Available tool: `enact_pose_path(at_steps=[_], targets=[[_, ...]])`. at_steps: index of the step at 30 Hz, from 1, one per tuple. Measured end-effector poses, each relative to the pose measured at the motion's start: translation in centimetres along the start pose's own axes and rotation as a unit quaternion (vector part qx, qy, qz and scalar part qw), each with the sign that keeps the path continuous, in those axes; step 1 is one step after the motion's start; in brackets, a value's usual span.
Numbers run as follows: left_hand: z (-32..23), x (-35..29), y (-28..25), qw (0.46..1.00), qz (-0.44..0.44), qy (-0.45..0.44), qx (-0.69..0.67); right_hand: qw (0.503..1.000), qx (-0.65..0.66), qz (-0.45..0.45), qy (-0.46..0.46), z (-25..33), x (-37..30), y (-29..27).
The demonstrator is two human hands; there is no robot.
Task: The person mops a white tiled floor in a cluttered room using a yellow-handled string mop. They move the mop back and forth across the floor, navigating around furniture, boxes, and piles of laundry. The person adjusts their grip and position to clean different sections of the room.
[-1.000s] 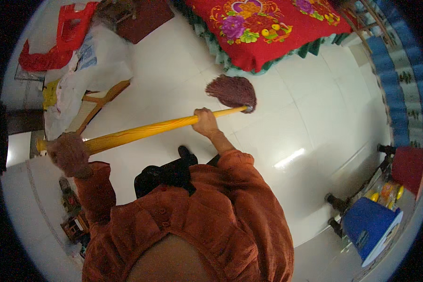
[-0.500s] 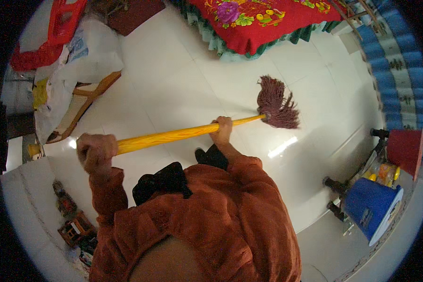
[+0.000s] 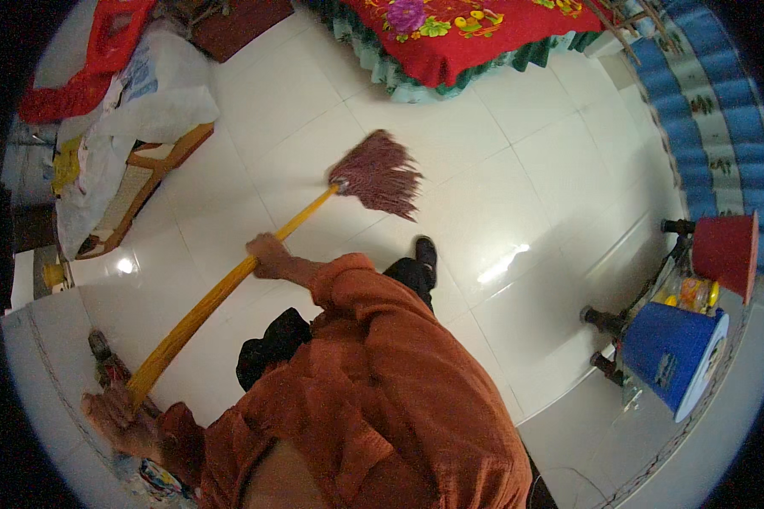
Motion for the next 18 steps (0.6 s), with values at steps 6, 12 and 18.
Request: enact_pose_path(at_steps=[6,12,18], targets=[[-8.2,-5.0,0.8,0.9,-0.11,0.138,0.398,0.913,0.088,0.397,-0.032,5.5,-0.9,3.8],[-10.0,-6.6,19.0,0.732,0.113,0.158,0.653,0.864,0.085,0.496,-0.022,2.0,-5.1,-4.7],[-7.7,-12.1,24.3,0.563,0.178,-0.153,0.793,0.858,0.067,0.508,-0.034,-3.1,-10.3,-14.8]])
Point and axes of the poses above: each hand's wrist, its own x-axis towards the middle knuckle, its own y-axis out of the palm, z = x × y, the point moved 9 cm from there along x, towards the middle knuckle, and after that the axes turned 4 degrees about -y, right-handed, at the moved point
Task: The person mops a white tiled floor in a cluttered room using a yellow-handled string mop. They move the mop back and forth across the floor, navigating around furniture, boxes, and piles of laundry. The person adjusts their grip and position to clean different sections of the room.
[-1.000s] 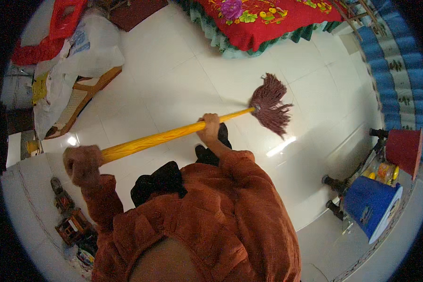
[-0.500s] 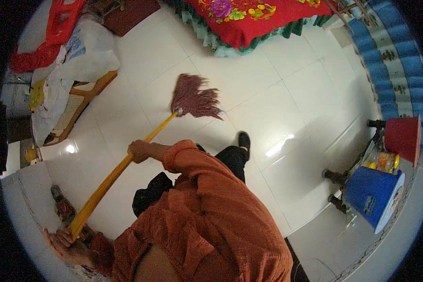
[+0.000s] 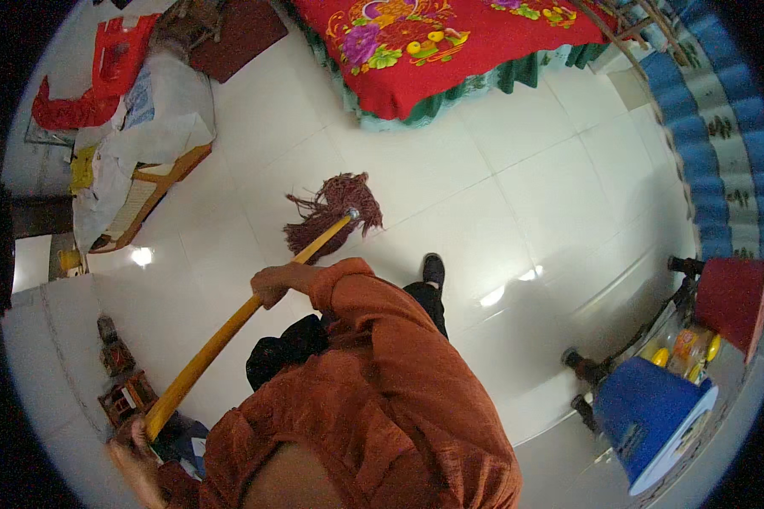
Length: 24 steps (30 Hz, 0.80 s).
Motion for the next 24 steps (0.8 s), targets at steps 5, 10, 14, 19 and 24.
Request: enact_pose_path(at_steps=[5,10,14,19,24], targets=[[-13.4,-3.2,-2.3,0.983,-0.014,0.172,-0.063,0.997,-0.024,-0.067,0.028,-3.0,-14.2,-5.3],[-21.0,-2.5,1.2,0.963,0.082,0.214,-0.145,0.985,-0.084,-0.129,0.08,-10.1,-23.7,-7.6],[-27.0,-2.4,4.0,0.936,0.021,0.297,-0.188,0.96,-0.1,-0.218,0.143,-15.4,-32.2,-11.2],[-36.0,0.0,5.6,0.871,-0.069,0.466,-0.14,0.878,-0.152,-0.355,0.282,-21.1,-44.7,-12.0],[-38.6,1.4,4.4,0.821,-0.107,0.542,-0.144,0.811,-0.123,-0.458,0.342,-21.9,-49.0,-9.0]])
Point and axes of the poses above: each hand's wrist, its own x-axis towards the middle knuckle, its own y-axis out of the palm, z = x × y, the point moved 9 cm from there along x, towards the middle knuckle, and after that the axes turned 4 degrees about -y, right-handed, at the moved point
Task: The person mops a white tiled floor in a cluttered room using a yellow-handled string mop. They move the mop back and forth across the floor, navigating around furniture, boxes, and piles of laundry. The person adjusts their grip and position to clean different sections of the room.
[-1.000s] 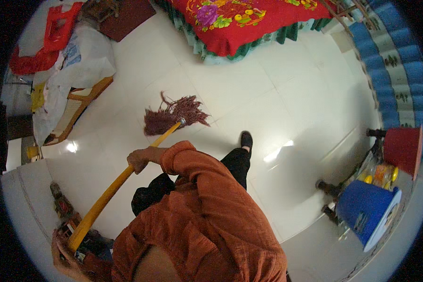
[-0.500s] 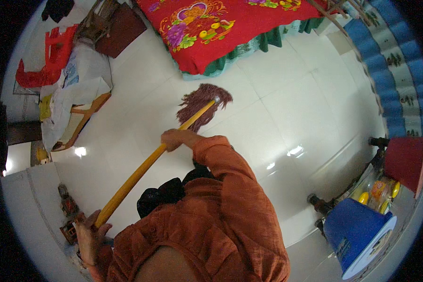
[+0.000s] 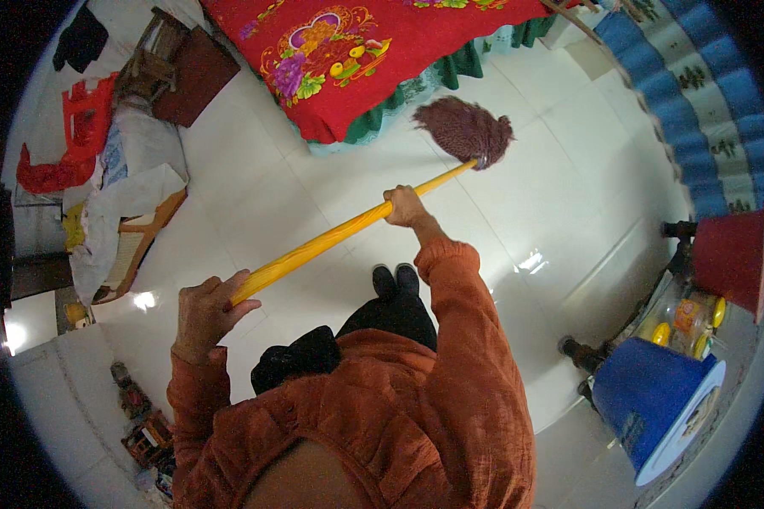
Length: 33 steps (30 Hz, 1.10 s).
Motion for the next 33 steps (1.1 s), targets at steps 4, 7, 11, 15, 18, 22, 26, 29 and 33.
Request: enact_pose_path(at_steps=[4,7,11,15,18,22,26,29,33], targets=[[1.9,-2.0,-2.7,0.999,-0.034,0.006,-0.023,0.993,0.029,-0.112,-0.034,4.6,-1.6,0.3],[3.6,-5.3,-5.5,0.996,-0.016,-0.075,0.054,0.978,0.051,-0.19,-0.077,10.5,-2.1,0.7],[5.4,-9.9,-8.1,0.987,0.008,-0.122,0.105,0.98,0.1,-0.14,-0.1,16.1,-1.9,4.9],[5.9,-13.7,-11.5,0.966,0.016,-0.222,0.134,0.99,0.054,-0.056,-0.115,22.3,-1.0,10.2],[4.5,-13.7,-13.6,0.968,-0.015,-0.235,0.085,0.979,0.13,-0.033,-0.152,25.4,0.3,10.5],[2.4,-14.1,-15.2,0.93,-0.072,-0.333,0.136,0.953,0.179,0.09,-0.227,27.6,3.6,10.8],[-4.1,-8.5,-14.5,0.941,-0.133,-0.216,0.224,0.932,0.187,0.056,-0.307,23.7,5.8,5.8],[-10.8,-1.5,-12.7,0.953,-0.129,-0.095,0.256,0.913,0.218,0.078,-0.336,17.5,7.4,2.2],[-19.2,6.1,-9.7,0.961,-0.13,0.011,0.243,0.904,0.186,0.039,-0.382,8.1,7.9,-5.2]])
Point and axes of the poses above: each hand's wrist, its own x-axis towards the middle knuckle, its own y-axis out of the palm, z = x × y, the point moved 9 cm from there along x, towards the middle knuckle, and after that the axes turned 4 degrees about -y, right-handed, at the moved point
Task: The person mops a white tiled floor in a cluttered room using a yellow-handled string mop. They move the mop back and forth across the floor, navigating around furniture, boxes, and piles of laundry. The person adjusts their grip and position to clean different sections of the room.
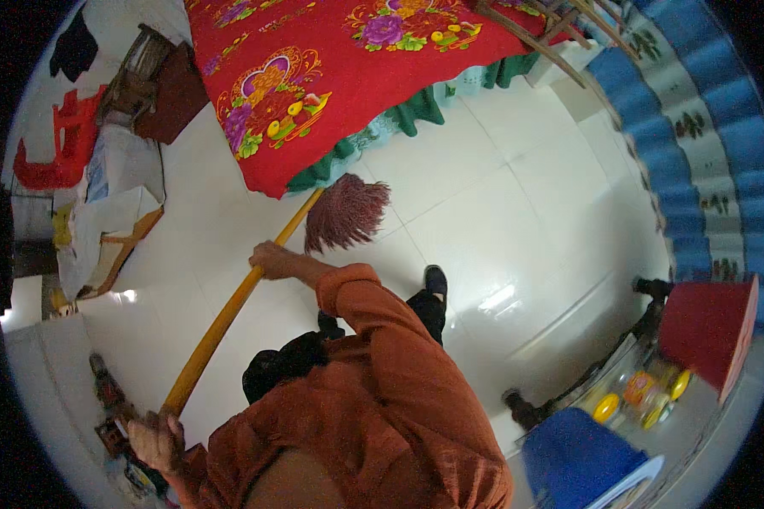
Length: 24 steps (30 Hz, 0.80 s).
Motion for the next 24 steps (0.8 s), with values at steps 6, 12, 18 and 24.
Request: enact_pose_path(at_steps=[6,12,18,24], targets=[[-6.9,9.2,1.5,0.99,-0.058,-0.065,-0.11,0.996,-0.059,-0.034,0.049,-5.5,-8.4,-13.7],[-9.9,16.1,6.0,0.965,-0.096,-0.126,-0.211,0.981,-0.095,-0.144,0.089,-9.6,-16.6,-26.9],[-11.8,19.7,14.3,0.697,-0.184,-0.352,-0.598,0.928,-0.212,-0.24,0.19,-13.7,-26.5,-35.4],[-14.5,19.7,18.0,0.624,-0.17,-0.355,-0.675,0.861,-0.304,-0.078,0.401,-12.5,-32.4,-35.8]])
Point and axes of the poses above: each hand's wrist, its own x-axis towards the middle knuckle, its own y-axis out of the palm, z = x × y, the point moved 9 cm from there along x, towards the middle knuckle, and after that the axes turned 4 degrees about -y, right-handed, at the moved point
